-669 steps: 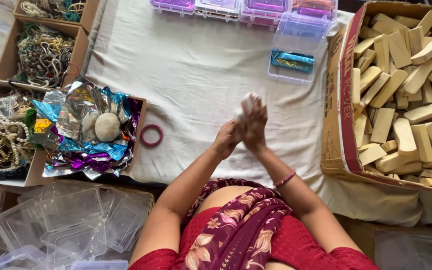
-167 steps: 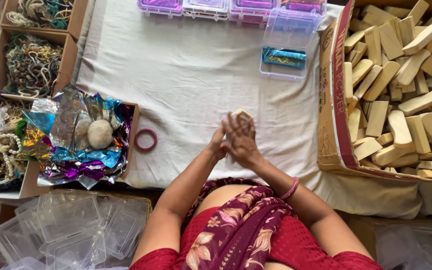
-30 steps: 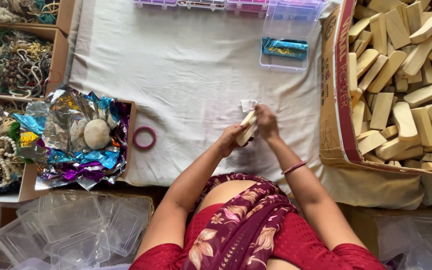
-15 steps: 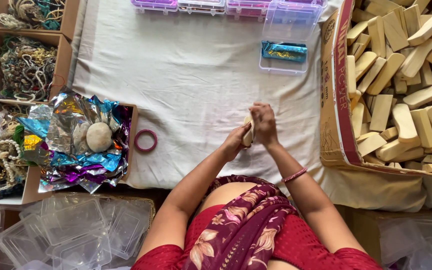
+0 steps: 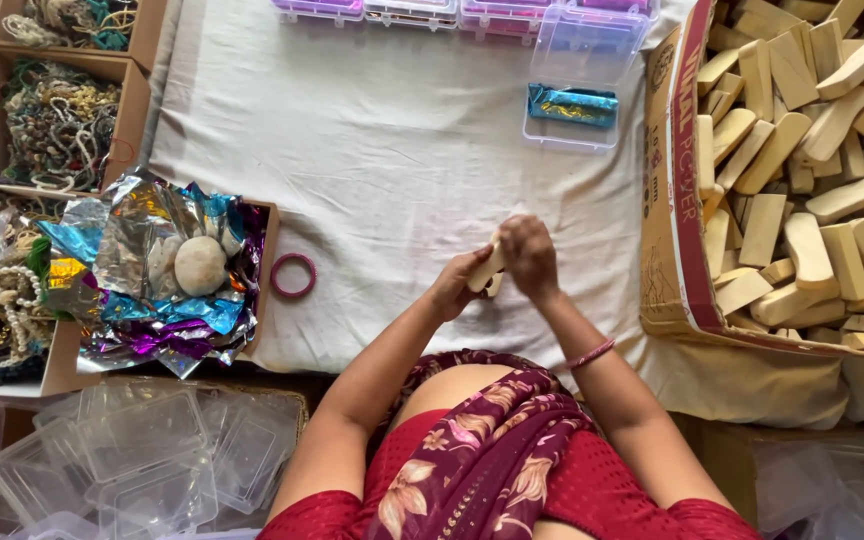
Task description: The person wraps a small wooden block in shiny foil and places it into a clear plastic container. They then pick up another wooden block and wipe it with a white cloth. Finally, they wrap a second wooden block in foil.
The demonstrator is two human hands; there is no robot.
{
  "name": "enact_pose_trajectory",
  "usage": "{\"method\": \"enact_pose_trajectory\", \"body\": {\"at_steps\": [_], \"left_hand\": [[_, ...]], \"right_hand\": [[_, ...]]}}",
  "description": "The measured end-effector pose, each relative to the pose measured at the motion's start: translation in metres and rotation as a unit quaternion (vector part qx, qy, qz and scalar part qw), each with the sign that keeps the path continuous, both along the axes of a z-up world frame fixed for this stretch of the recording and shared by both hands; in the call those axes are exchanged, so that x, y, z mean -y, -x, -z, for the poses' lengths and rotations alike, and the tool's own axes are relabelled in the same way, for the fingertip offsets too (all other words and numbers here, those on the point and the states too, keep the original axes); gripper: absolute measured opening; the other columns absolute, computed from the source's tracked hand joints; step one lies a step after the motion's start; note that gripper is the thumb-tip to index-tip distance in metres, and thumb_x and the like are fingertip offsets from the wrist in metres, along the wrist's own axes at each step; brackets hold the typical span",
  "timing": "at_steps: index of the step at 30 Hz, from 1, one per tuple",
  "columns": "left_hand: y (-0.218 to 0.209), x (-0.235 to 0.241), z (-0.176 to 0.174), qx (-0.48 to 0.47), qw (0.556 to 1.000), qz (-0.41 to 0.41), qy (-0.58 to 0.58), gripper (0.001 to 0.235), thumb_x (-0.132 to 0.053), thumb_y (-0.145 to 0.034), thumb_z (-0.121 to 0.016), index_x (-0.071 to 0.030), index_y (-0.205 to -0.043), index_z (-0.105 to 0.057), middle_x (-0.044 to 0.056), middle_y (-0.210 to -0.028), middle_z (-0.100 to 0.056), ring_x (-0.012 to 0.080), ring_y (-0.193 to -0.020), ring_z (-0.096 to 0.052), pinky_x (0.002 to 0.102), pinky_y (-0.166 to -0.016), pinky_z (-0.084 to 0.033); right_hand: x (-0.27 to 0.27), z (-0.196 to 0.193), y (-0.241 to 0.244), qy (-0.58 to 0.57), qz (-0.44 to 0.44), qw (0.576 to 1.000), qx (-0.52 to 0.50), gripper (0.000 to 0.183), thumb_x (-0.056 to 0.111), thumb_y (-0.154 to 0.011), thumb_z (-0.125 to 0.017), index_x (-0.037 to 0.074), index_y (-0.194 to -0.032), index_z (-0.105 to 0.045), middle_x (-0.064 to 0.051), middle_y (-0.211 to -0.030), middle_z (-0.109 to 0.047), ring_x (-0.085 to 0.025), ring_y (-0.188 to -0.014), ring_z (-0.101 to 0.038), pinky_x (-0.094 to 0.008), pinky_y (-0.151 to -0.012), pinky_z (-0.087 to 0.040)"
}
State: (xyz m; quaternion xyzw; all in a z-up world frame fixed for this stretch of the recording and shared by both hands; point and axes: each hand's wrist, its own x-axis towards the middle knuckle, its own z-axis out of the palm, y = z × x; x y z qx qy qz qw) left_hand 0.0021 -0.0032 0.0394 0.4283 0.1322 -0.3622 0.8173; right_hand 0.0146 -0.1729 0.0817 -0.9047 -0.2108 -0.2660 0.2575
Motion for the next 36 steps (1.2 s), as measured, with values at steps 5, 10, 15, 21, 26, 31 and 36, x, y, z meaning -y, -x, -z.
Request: {"method": "enact_pose_trajectory", "body": {"at_steps": [5, 10, 15, 21, 26, 31, 36], "left_hand": [[0.000, 0.000, -0.026, 0.072, 0.997, 0.001, -0.007, 0.046, -0.037, -0.105, -0.063, -0.005, -0.137, -0.057, 0.014, -0.114, -0.066, 0.0166, -0.089, -0.067, 0.030, -0.068, -0.061], [0.006, 0.004, -0.038, 0.010, 0.997, -0.074, 0.003, 0.053, -0.013, -0.085, -0.049, -0.018, -0.138, -0.053, 0.008, -0.112, -0.069, 0.0123, -0.092, -0.070, 0.028, -0.069, -0.062], [0.004, 0.011, 0.007, -0.015, 0.999, -0.039, 0.029, 0.037, -0.036, -0.101, -0.048, -0.007, -0.123, -0.058, 0.006, -0.099, -0.066, 0.0130, -0.074, -0.064, 0.031, -0.062, -0.062], [0.006, -0.001, -0.014, 0.038, 0.998, 0.003, -0.039, 0.039, -0.048, -0.101, -0.069, -0.009, -0.109, -0.068, 0.004, -0.089, -0.061, 0.0114, -0.069, -0.060, 0.024, -0.052, -0.048], [0.014, 0.011, -0.060, -0.060, 0.998, -0.019, -0.028, 0.036, -0.048, -0.092, -0.059, -0.020, -0.115, -0.066, -0.001, -0.091, -0.066, 0.0085, -0.068, -0.063, 0.027, -0.056, -0.056], [0.015, 0.006, -0.027, -0.122, 0.992, -0.008, -0.014, 0.041, -0.046, -0.093, -0.049, -0.015, -0.118, -0.057, 0.004, -0.099, -0.071, 0.0110, -0.078, -0.075, 0.033, -0.067, -0.066], [0.014, 0.002, -0.025, 0.038, 0.994, 0.103, 0.027, 0.045, -0.046, -0.104, -0.064, -0.006, -0.123, -0.059, 0.005, -0.091, -0.066, 0.0078, -0.060, -0.056, 0.024, -0.049, -0.047]], "right_hand": [[0.017, 0.047, -0.002, -0.226, 0.082, 0.933, -0.269, 0.028, 0.034, -0.114, -0.045, 0.012, -0.119, -0.062, -0.009, -0.118, -0.064, -0.024, -0.103, -0.068, -0.041, -0.088, -0.061], [-0.025, -0.022, 0.033, -0.031, -0.161, 0.986, 0.035, 0.033, 0.030, -0.116, -0.047, 0.005, -0.137, -0.055, -0.020, -0.133, -0.063, -0.034, -0.129, -0.058, -0.050, -0.112, -0.048], [0.007, -0.016, 0.012, 0.179, -0.111, 0.962, 0.175, 0.048, 0.050, -0.102, -0.044, 0.014, -0.130, -0.059, -0.013, -0.123, -0.065, -0.027, -0.119, -0.060, -0.053, -0.103, -0.045], [0.043, 0.009, -0.004, -0.125, 0.110, 0.972, -0.164, 0.024, 0.032, -0.112, -0.051, 0.014, -0.123, -0.063, -0.013, -0.117, -0.067, -0.032, -0.114, -0.065, -0.044, -0.094, -0.056], [-0.009, -0.013, 0.031, 0.024, -0.134, 0.986, 0.093, 0.034, 0.031, -0.108, -0.049, 0.004, -0.128, -0.057, -0.020, -0.127, -0.063, -0.036, -0.126, -0.058, -0.052, -0.108, -0.048], [0.021, 0.012, 0.014, 0.127, -0.121, 0.971, 0.163, 0.049, 0.050, -0.104, -0.041, 0.010, -0.121, -0.063, -0.013, -0.109, -0.064, -0.026, -0.103, -0.061, -0.050, -0.096, -0.049], [0.059, 0.017, 0.006, -0.075, 0.054, 0.994, -0.049, 0.038, 0.038, -0.113, -0.040, 0.009, -0.112, -0.064, -0.016, -0.099, -0.064, -0.033, -0.098, -0.059, -0.050, -0.092, -0.049]]}}
